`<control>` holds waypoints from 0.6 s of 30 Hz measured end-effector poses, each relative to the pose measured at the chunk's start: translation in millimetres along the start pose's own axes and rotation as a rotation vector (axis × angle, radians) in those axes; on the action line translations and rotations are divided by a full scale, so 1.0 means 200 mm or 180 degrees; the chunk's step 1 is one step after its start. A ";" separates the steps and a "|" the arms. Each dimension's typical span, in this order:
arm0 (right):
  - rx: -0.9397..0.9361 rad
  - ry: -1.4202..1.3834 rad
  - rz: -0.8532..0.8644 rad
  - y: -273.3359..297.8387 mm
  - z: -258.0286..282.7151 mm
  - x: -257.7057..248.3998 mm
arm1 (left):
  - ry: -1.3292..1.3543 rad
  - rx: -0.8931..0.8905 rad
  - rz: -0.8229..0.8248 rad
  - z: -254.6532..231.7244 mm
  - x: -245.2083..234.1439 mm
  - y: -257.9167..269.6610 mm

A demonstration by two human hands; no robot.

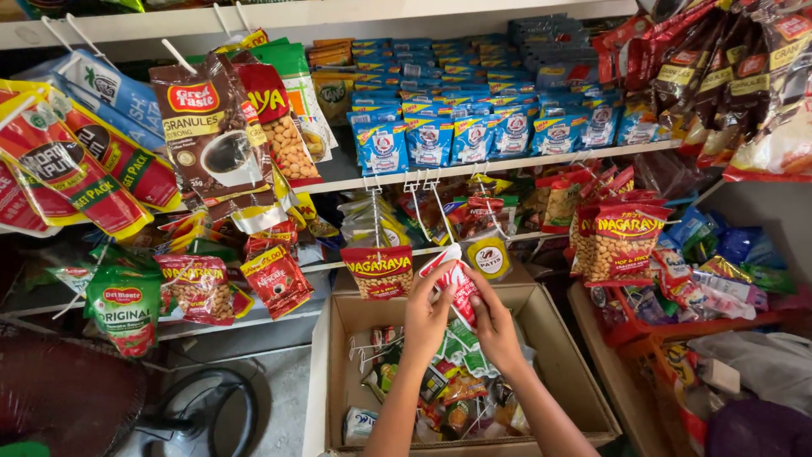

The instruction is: The person takes various packaged food items, such as sachets and snack bags, from a cardboard box and hangs them on metal hooks attached to a shelf. The person repeatedly reaches into the box, selects items, and places them on the display rack.

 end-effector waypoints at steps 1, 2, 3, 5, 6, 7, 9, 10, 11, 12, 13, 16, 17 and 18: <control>0.0011 -0.0004 0.0001 0.00 -0.01 0.00 | 0.0000 -0.0011 -0.0001 0.00 0.00 0.00; 0.0074 -0.0008 -0.0005 0.00 -0.03 0.00 | 0.0058 -0.0049 0.0001 0.01 0.00 0.00; 0.0127 -0.0010 -0.0011 0.00 -0.05 0.00 | 0.0115 -0.0077 0.0005 0.02 0.00 0.00; -0.0298 0.0174 0.0059 -0.01 0.02 0.01 | 0.0094 -0.0129 0.0025 0.03 0.00 0.00; -0.0724 0.0359 0.0135 0.00 0.09 0.03 | 0.0073 -0.0179 0.0046 0.03 0.00 0.00; -0.0725 0.0357 0.0134 -0.01 0.09 0.03 | 0.0071 -0.0178 0.0047 0.05 0.00 0.00; -0.0107 0.0076 0.0048 -0.04 -0.02 0.02 | 0.0187 -0.0244 0.0028 0.10 0.00 0.00; -0.0107 0.0078 0.0048 -0.06 -0.02 0.01 | 0.0188 -0.0244 0.0028 0.10 0.00 0.00; -0.0005 0.0036 0.0036 -0.08 -0.04 0.01 | 0.0145 -0.0312 0.0016 0.11 0.00 0.01; 0.0097 -0.0006 0.0024 -0.09 -0.06 0.01 | 0.0102 -0.0380 0.0004 0.12 -0.01 0.01; 0.0098 -0.0009 0.0031 -0.13 -0.10 0.01 | 0.0098 -0.0382 -0.0002 0.11 -0.01 0.01; -0.0682 0.0378 0.0130 -0.28 -0.10 0.01 | -0.0141 -0.0289 -0.0011 0.13 -0.02 0.04; -0.0729 0.0530 0.0040 -0.34 -0.14 0.00 | -0.0144 -0.0394 0.0039 0.20 -0.02 0.06; -0.0776 0.0683 -0.0050 -0.39 -0.19 -0.02 | -0.0148 -0.0498 0.0089 0.28 -0.02 0.09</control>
Point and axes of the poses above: each hand's wrist, its own y-axis away from the middle knuckle, its own x-axis out of the palm, z = x × y, the point moved 10 cm from there along -y, towards the middle knuckle, and after that the axes turned 11 degrees about z, right-handed, at the moved point
